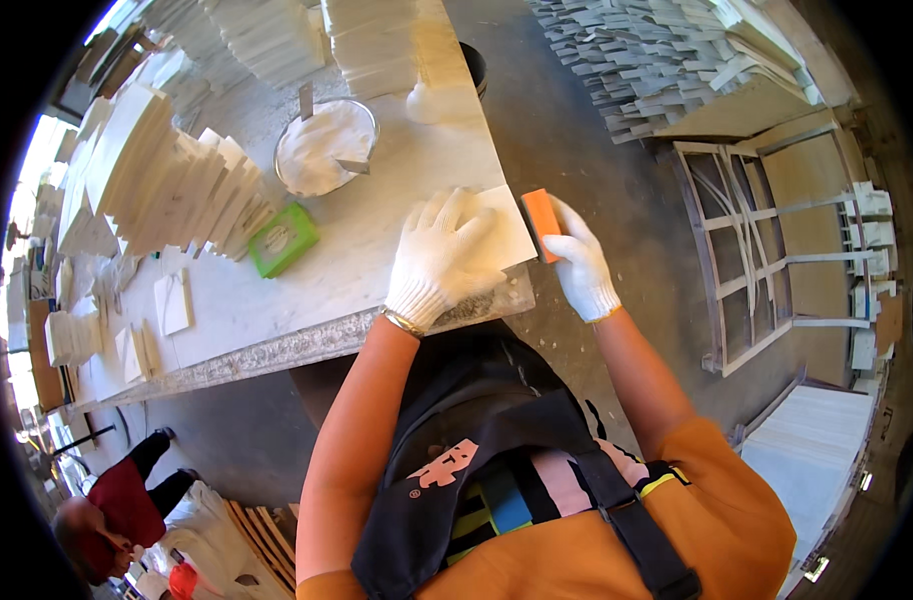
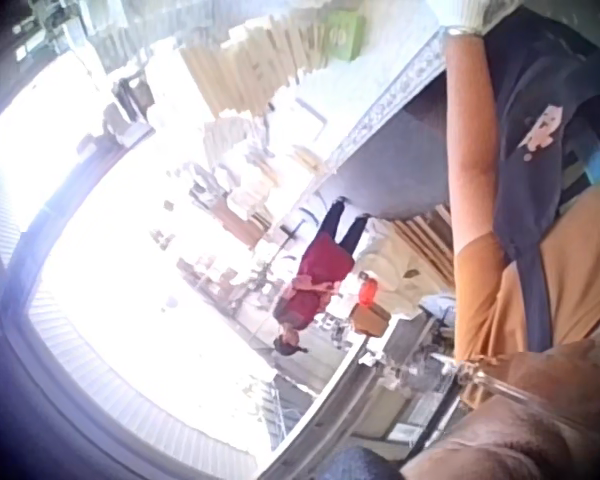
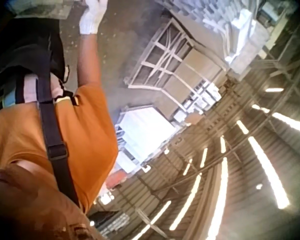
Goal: The person repeatedly picks up small white rectangular blocks, applies a white paste to edges with a metal spatula, and smooths the surfaces using green and orange sanding blocks. The person stacks the finished blocks on the table.
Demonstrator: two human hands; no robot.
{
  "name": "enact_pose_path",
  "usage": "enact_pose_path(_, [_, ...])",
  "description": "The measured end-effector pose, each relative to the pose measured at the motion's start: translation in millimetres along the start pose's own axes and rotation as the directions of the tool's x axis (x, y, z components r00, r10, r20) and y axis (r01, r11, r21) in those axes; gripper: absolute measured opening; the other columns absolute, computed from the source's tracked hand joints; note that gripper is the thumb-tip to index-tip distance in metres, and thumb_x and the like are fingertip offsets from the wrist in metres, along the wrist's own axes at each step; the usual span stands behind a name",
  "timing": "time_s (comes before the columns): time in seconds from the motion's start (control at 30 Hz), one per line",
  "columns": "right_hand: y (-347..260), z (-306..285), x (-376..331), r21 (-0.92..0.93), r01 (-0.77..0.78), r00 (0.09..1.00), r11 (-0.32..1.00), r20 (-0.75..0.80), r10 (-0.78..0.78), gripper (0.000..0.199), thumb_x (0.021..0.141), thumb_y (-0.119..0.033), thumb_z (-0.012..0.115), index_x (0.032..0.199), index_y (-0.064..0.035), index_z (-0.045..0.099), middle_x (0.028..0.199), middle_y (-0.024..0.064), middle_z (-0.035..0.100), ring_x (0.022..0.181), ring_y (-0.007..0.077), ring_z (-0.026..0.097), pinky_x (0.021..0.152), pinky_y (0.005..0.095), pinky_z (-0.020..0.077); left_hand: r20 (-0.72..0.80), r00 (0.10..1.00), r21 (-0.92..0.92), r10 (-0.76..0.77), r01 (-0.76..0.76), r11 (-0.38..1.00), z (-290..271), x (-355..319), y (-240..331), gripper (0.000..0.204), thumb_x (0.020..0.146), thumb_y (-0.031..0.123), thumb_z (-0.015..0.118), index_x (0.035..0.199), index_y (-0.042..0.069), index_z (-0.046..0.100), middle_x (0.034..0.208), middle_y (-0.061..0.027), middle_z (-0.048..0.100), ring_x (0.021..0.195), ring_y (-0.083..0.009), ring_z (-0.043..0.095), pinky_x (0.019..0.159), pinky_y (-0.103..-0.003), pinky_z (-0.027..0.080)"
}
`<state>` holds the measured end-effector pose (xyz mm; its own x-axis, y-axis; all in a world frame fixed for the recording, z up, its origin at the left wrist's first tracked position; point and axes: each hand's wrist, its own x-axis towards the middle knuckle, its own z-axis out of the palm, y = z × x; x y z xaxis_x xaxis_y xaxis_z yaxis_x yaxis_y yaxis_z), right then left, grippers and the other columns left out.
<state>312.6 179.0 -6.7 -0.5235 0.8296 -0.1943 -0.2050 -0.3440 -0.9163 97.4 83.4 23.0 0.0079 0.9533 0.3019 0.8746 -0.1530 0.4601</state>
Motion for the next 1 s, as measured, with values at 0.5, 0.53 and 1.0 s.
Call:
enact_pose_path(0.5, [-8.9, 5.8, -9.3, -0.005, 0.056, 0.998, 0.998, -0.035, -0.056, 0.07, 0.084, -0.008, 0.063, 0.148, 0.0064, 0.038, 0.149, 0.0142, 0.047, 0.139, 0.0228, 0.044, 0.116, 0.0355, 0.0319, -0.018, 1.0, -0.029, 0.019, -0.02, 0.999, 0.9, -0.5, -1.0, 0.068, 0.062, 0.04, 0.083, 0.123, 0.017, 0.064, 0.139, -0.0182, 0.052, 0.128, -0.0411, 0.048, 0.103, -0.053, 0.041])
enact_pose_path(0.53, [-15.3, 10.0, -16.7, 0.016, 0.066, 0.997, 0.998, -0.041, -0.066, 0.07, 0.084, -0.008, 0.062, 0.148, 0.0067, 0.038, 0.149, 0.0143, 0.047, 0.139, 0.0229, 0.044, 0.116, 0.0357, 0.0316, -0.021, 1.0, -0.022, 0.021, -0.021, 1.0, -0.1, -0.2, 0.1, 0.068, 0.062, 0.04, 0.083, 0.123, 0.017, 0.064, 0.139, -0.0181, 0.052, 0.128, -0.0412, 0.048, 0.103, -0.053, 0.041])
enact_pose_path(1.0, [-7.9, 12.9, -17.9, 0.092, 0.055, 0.998, 0.994, -0.008, -0.055, 0.068, 0.085, -0.009, 0.059, 0.148, 0.0059, 0.038, 0.148, 0.0138, 0.048, 0.137, 0.0224, 0.045, 0.114, 0.0359, 0.0332, -0.037, 0.999, -0.003, 0.036, -0.036, 0.999, 2.7, -2.7, -3.0, 0.069, 0.062, 0.042, 0.082, 0.124, 0.017, 0.064, 0.141, -0.0187, 0.051, 0.128, -0.041, 0.047, 0.105, -0.052, 0.04])
